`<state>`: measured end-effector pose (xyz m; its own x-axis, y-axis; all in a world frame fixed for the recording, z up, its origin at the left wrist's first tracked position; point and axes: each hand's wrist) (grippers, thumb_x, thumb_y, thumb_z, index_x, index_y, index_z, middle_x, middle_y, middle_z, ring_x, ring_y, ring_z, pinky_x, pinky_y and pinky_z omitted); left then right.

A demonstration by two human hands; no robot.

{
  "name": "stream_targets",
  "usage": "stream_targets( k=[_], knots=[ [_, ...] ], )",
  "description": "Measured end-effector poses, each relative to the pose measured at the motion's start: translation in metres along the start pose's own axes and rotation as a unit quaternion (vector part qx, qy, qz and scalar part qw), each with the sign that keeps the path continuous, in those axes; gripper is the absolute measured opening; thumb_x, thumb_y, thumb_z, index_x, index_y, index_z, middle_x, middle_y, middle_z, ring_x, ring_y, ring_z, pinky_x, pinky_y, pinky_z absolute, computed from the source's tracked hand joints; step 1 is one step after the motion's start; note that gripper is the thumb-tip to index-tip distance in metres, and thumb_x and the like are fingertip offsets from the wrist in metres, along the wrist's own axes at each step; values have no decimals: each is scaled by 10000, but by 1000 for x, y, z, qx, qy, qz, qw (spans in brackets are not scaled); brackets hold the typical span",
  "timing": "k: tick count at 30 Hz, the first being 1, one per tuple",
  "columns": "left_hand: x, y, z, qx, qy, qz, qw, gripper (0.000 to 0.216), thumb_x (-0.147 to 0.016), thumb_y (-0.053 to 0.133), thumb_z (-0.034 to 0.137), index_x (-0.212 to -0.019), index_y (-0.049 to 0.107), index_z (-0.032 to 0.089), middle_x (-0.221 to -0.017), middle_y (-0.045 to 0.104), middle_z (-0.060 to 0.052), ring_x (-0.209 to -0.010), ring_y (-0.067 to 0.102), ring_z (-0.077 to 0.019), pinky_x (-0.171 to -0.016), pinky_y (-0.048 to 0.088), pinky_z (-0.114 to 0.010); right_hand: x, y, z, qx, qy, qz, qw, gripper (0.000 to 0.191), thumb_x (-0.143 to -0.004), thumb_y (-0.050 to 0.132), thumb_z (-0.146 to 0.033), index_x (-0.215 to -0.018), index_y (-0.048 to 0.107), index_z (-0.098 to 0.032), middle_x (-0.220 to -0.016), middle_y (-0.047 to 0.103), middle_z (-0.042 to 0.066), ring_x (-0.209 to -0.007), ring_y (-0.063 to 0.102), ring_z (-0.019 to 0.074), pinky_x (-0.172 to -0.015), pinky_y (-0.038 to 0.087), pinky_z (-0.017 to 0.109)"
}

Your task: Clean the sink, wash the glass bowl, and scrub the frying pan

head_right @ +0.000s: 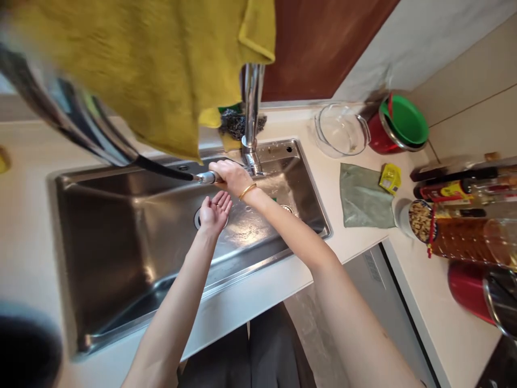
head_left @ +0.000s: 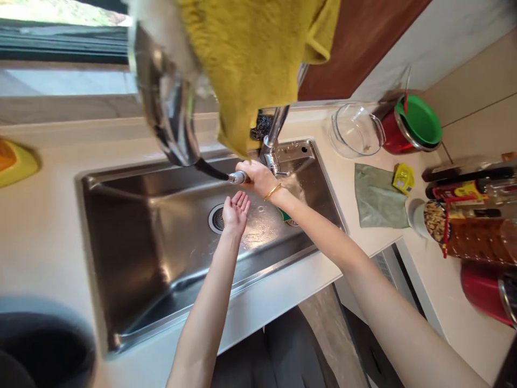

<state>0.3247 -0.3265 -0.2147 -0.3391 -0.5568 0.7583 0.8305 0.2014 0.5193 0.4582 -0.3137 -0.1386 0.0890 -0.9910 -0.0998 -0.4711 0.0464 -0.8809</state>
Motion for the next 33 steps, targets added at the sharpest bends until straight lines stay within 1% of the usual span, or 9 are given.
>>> stream_targets(
  k=[6,10,12,18,22,24,29,31,33],
  knots=[
    [2,4,-14,-42,5,0,999,471,-939,255,405,-967,649,148,-1299,577,-136,-1218,543,-176,-1048,403,-310,4,-4,0,9,-55,-59,997,110,-803,528,-119,-895,530,-179,-890,582,38,-838,474,182,-785,375,291],
    [9,7,-20,-60,3,-4,998,365,-920,302,334,-828,631,206,-1005,692,-69,-1105,607,-139,-1021,439,-311,34,-15,-8,-19,-25,-108,994,73,-811,534,-142,-874,529,-177,-853,579,33,-790,483,174,-724,371,279],
    [13,9,-23,-74,2,-11,997,346,-906,307,309,-809,626,217,-951,697,-58,-1091,613,-136,-1017,446,-315,52,-28,-4,-18,-22,-122,992,68,-806,550,-133,-857,529,-174,-840,578,37,-787,484,172,-723,367,275],
    [24,20,-30,-72,-7,-44,996,326,-891,353,314,-890,654,190,-1129,669,-88,-1160,584,-158,-1029,437,-317,76,-73,33,13,-48,-164,985,184,-716,630,-66,-844,552,-173,-832,573,36,-786,474,170,-721,358,273],
    [34,30,-41,-77,-15,-70,994,318,-888,369,296,-943,660,184,-1190,653,-92,-1184,572,-168,-1036,431,-328,84,-82,49,-17,-66,-173,983,143,-709,633,-89,-787,566,-187,-773,571,20,-778,477,174,-743,387,294],
    [40,34,-49,-99,-13,-85,991,324,-891,372,298,-1007,654,190,-1229,637,-89,-1209,554,-171,-1040,428,-337,97,-80,57,-56,-68,-144,986,111,-713,654,-140,-765,576,-200,-775,591,17,-824,502,186,-798,412,322],
    [52,41,-70,-120,-36,-116,985,427,-940,284,364,-1100,635,181,-1353,553,-103,-1256,515,-176,-1063,403,-325,143,-68,89,-143,-24,60,988,80,-781,642,-311,-766,613,-238,-849,660,17,-919,587,192,-974,403,415],
    [56,43,-76,-119,-49,-120,984,447,-945,280,387,-1128,628,174,-1392,514,-105,-1283,486,-178,-1079,383,-318,155,-65,99,-145,25,153,977,163,-771,669,-388,-729,613,-242,-861,672,26,-975,598,209,-1019,384,453],
    [58,45,-81,-114,-59,-116,985,454,-948,285,389,-1162,616,164,-1410,493,-107,-1300,466,-181,-1091,364,-319,159,-62,107,-158,94,246,952,215,-743,701,-437,-708,613,-244,-899,681,32,-1038,595,224,-1046,380,470]
  ],
)
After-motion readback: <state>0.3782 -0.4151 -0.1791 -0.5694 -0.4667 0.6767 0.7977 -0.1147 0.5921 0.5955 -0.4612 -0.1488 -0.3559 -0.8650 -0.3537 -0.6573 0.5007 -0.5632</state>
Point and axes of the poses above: each hand's wrist, its own x-axis away from the middle knuckle, its own y-axis out of the palm, z = x × y
